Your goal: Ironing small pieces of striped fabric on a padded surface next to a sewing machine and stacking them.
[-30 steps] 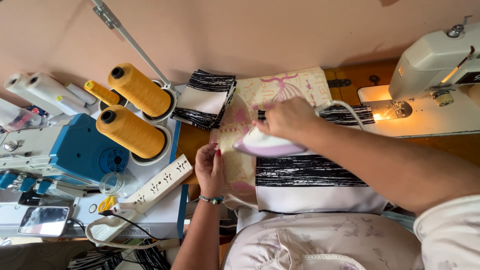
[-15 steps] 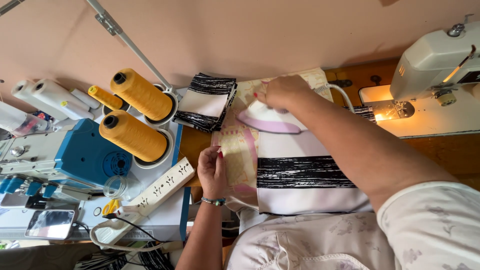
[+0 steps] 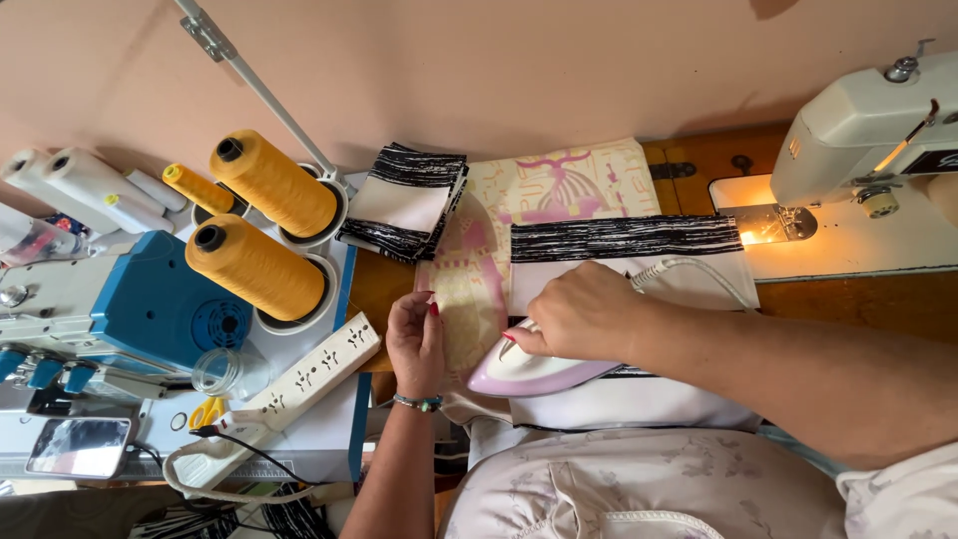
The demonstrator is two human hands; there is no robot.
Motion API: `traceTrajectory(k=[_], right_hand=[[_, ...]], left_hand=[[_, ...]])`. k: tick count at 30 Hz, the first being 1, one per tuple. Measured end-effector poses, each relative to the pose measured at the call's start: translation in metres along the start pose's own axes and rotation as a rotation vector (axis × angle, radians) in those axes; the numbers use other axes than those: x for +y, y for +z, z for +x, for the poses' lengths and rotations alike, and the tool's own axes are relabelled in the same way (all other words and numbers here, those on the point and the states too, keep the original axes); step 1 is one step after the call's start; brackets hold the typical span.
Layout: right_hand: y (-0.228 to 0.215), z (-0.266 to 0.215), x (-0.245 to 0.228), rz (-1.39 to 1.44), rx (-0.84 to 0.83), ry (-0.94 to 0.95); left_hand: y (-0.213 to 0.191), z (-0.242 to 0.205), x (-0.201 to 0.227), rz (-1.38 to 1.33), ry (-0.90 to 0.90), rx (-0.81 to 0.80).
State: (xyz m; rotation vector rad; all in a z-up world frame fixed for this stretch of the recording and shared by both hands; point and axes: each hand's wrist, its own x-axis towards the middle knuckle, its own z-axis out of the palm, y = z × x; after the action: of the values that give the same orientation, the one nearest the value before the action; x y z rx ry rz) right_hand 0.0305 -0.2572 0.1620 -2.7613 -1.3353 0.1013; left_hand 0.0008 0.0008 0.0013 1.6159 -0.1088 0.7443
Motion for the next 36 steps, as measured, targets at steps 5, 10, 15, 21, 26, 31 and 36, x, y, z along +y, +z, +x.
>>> traceTrajectory(k=[5, 10, 15, 21, 26, 31, 36], right_hand=[[0.001, 0.029, 0.023, -0.057, 0.154, 0.083], [-0.005, 0.075, 0.065, -0.143, 0.177, 0.283], [0.019, 0.127, 0.127, -0.089, 0.085, 0.52], [-0.019, 0.1, 0.099, -0.007, -0.133, 0.507], [-0.036, 0.064, 0.063, 0.043, -0.224, 0.435], [-0.022, 0.025, 0.034, 0.028, -0.253, 0.296], [-0.022, -0.034, 0.023, 0.124, -0.044, 0.25]], left_hand=[[0.001, 0.0, 0.003, 0.015, 0.013, -0.004], [0.002, 0.0, 0.002, -0.02, 0.011, 0.005], [0.003, 0.0, 0.005, -0.008, 0.011, -0.016], [0.001, 0.0, -0.001, 0.036, 0.016, -0.009], [-0.001, 0.001, -0.004, 0.028, 0.019, -0.007], [-0.006, 0.003, -0.013, 0.056, -0.009, -0.051], [-0.004, 0.005, -0.017, 0.04, -0.109, -0.117]])
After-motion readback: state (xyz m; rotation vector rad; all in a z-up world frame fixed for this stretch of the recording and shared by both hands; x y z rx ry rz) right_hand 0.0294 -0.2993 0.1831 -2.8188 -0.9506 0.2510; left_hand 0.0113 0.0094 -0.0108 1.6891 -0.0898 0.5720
